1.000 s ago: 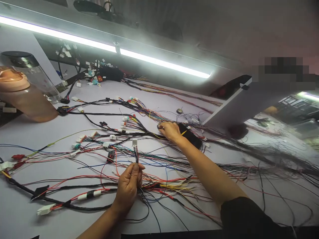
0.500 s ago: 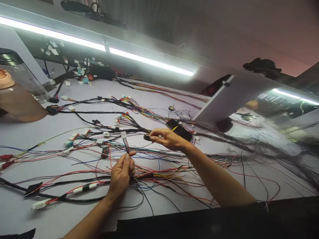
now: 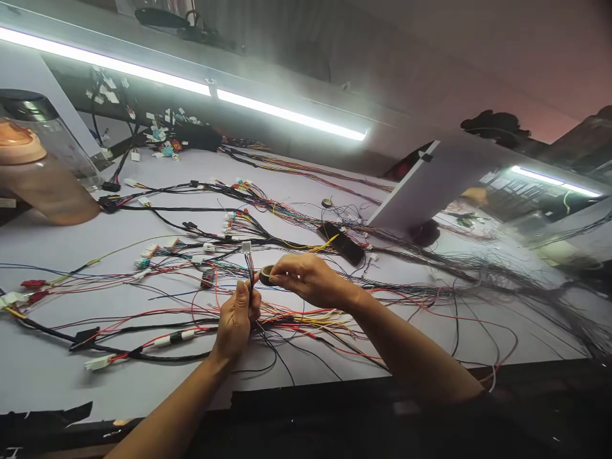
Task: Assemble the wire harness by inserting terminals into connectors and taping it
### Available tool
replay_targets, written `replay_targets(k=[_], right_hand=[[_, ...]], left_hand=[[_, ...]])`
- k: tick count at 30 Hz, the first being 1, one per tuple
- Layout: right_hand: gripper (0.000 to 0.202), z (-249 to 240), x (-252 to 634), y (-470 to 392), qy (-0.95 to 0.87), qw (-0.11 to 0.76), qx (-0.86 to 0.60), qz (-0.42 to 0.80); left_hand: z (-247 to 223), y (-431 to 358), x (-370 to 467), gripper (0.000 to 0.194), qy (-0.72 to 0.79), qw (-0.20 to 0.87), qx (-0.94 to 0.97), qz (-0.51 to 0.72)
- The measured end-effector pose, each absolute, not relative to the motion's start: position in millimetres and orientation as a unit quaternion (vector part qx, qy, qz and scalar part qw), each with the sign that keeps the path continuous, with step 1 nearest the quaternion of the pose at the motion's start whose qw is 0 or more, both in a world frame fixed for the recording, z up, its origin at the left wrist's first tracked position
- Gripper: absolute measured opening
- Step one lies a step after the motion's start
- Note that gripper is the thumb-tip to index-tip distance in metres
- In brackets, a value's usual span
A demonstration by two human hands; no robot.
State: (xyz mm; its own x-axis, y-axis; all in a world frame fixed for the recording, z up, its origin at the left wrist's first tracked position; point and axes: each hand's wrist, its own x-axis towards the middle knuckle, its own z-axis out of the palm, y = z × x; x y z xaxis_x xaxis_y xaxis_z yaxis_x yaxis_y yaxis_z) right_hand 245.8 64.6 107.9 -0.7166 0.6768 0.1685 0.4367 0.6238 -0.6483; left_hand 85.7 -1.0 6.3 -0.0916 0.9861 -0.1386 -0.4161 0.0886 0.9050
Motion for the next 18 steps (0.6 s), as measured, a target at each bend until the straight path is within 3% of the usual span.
replay_targets(k=[8, 18], right_hand=[[0.022, 91.6, 238.0, 57.2, -0.875, 0.188, -0.340, 0.290], [0.021, 87.9, 241.0, 56.2, -0.843, 0.222, -0.343, 0.349]], left_hand=[[11.5, -5.0, 84.8, 0.055, 0.461, 0.571, 0.391, 0.555], [5.0, -6.1, 84.7, 0.044, 0.484, 0.545, 0.390, 0.563]])
